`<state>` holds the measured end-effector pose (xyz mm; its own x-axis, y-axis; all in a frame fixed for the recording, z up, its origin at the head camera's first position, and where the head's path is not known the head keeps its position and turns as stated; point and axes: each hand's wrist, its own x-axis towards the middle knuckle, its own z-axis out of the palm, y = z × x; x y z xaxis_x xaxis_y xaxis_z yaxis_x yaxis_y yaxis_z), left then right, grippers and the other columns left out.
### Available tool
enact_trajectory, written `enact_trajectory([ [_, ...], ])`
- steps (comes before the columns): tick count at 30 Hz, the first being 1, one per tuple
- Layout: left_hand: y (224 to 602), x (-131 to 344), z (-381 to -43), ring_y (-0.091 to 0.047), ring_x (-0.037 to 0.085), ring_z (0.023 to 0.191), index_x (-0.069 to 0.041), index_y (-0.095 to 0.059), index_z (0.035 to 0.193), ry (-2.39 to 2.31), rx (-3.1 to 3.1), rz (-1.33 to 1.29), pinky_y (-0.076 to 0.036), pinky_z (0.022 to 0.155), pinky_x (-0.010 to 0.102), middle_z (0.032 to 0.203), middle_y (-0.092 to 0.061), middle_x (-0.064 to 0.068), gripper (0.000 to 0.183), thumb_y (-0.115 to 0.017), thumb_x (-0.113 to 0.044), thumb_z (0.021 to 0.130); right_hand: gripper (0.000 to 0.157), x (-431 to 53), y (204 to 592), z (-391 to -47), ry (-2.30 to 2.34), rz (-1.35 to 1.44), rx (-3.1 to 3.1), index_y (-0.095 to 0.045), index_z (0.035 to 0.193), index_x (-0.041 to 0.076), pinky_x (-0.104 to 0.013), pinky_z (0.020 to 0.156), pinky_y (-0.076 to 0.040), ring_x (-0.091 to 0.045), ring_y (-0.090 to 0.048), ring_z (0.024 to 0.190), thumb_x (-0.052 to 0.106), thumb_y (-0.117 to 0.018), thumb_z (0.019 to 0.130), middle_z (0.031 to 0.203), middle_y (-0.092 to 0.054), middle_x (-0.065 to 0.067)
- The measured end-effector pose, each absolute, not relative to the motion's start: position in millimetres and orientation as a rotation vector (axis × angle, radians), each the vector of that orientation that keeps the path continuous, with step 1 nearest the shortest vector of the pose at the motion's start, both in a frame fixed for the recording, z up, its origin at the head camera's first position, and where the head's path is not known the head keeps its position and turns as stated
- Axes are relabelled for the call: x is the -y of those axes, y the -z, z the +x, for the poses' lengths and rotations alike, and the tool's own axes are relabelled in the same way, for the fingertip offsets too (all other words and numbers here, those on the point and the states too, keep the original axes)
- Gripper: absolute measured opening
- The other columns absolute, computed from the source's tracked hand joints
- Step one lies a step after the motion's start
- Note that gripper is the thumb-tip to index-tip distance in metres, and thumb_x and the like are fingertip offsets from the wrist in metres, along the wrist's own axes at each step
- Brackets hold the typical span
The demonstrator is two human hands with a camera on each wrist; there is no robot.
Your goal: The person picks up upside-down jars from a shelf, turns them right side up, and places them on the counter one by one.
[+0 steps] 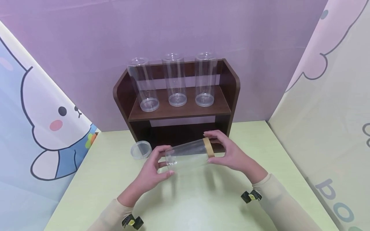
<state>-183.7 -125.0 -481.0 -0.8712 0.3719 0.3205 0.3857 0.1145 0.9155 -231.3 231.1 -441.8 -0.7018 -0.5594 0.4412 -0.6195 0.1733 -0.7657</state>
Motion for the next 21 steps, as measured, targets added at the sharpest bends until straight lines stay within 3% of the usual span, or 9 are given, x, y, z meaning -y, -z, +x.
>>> enact_trajectory([
  [5,482,126,-185,-0.054,0.035,0.147,-0.015,-0.046,0.159,2.016,2.292,-0.789,-0.059,0.108,0.041,0.159,-0.051,0.005,0.087,-0.091,0.003,0.088,0.097,-234,447,-236,-1.719,1.256,2.261,-0.038,0.167,0.001,-0.025,0.119,-0.045,-0.019,-0.056,0.142,-0.011,-0.088,0.084,0.164,-0.047,-0.026],
  [9,482,125,-184,-0.056,0.03,0.145,-0.018,-0.046,0.159,2.06,2.276,-0.782,-0.061,0.106,0.041,0.16,-0.051,0.007,0.086,-0.09,0.004,0.088,0.094,-231,451,-237,-1.837,1.283,2.205,-0.035,0.168,-0.001,-0.027,0.118,-0.046,-0.021,-0.052,0.145,0.001,-0.089,0.091,0.165,-0.046,-0.025],
  [13,483,124,-183,-0.056,0.028,0.145,-0.013,-0.043,0.16,2.113,2.234,-0.802,-0.061,0.105,0.042,0.16,-0.05,0.013,0.087,-0.087,0.007,0.089,0.09,-226,455,-237,-1.921,1.288,2.166,-0.035,0.169,0.001,-0.028,0.111,-0.049,-0.023,-0.055,0.136,0.011,-0.087,0.096,0.159,-0.049,-0.022],
  [21,488,122,-184,-0.049,0.034,0.152,-0.006,-0.04,0.158,2.163,2.165,-0.848,-0.059,0.108,0.048,0.161,-0.049,0.019,0.084,-0.085,0.012,0.089,0.083,-217,455,-233,-1.978,1.231,2.127,-0.039,0.165,-0.003,-0.027,0.104,-0.053,-0.024,-0.057,0.127,0.003,-0.083,0.095,0.147,-0.053,-0.02],
])
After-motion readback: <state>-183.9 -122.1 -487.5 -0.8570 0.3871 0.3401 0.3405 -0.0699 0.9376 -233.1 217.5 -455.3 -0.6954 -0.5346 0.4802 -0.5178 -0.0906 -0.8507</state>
